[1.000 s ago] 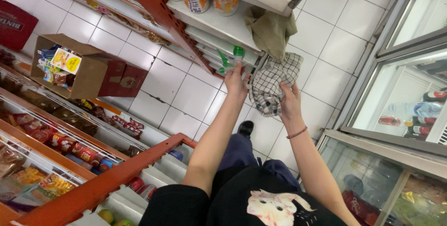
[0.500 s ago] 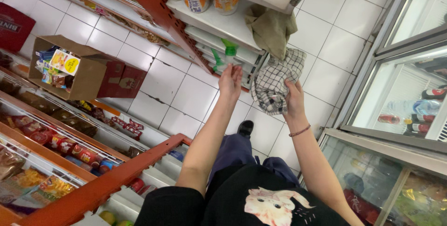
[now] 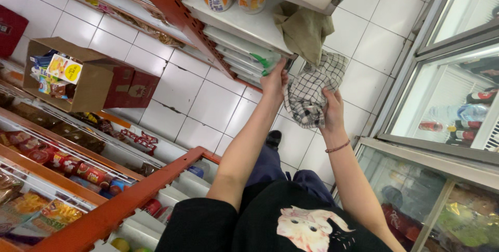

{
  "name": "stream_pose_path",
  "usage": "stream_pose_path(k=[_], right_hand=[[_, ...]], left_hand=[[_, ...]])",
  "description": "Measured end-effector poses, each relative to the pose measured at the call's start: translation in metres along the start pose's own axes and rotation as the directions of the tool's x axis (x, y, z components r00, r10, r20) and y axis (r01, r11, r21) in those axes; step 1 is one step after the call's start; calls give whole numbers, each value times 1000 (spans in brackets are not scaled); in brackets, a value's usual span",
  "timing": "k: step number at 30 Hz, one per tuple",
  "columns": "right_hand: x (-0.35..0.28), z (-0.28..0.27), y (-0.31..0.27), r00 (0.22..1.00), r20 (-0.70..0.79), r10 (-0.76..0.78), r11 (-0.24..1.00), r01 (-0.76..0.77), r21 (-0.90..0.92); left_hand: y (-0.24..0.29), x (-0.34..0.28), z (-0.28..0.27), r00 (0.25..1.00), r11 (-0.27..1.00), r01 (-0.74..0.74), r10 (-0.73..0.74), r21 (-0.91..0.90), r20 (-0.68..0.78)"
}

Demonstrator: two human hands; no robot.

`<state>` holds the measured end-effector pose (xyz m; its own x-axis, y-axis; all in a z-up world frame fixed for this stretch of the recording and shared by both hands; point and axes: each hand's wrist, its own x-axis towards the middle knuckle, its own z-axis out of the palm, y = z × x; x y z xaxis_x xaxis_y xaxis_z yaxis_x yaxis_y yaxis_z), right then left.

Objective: The person wipes the glass doors and interior shelves of a refrigerator using a cloth and a spray bottle. They spray cleaning liquid and wipe the surfaces, then place the cleaning items into a cardboard box.

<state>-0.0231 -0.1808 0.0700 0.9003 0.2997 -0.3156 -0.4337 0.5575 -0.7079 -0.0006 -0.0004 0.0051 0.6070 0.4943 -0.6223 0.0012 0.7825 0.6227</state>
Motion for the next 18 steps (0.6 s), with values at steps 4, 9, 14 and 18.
stream_pose_path(k=[4, 9, 14, 18], right_hand=[[1, 0, 2, 1000, -7, -15, 1000, 15, -12], [-3, 6, 1, 1000, -18, -22, 999, 21, -32], [-5, 12, 0, 999, -36, -26, 998, 24, -62], [-3, 15, 0, 999, -28, -37, 999, 36, -30]], left_hand=[[11, -11, 2, 996, 977, 79, -71, 200, -48], [16, -16, -14, 994, 920, 78, -99, 383, 36], [31, -25, -34, 985, 872, 21, -101, 488, 139], [55, -57, -32, 957, 708, -231, 43, 667, 286]])
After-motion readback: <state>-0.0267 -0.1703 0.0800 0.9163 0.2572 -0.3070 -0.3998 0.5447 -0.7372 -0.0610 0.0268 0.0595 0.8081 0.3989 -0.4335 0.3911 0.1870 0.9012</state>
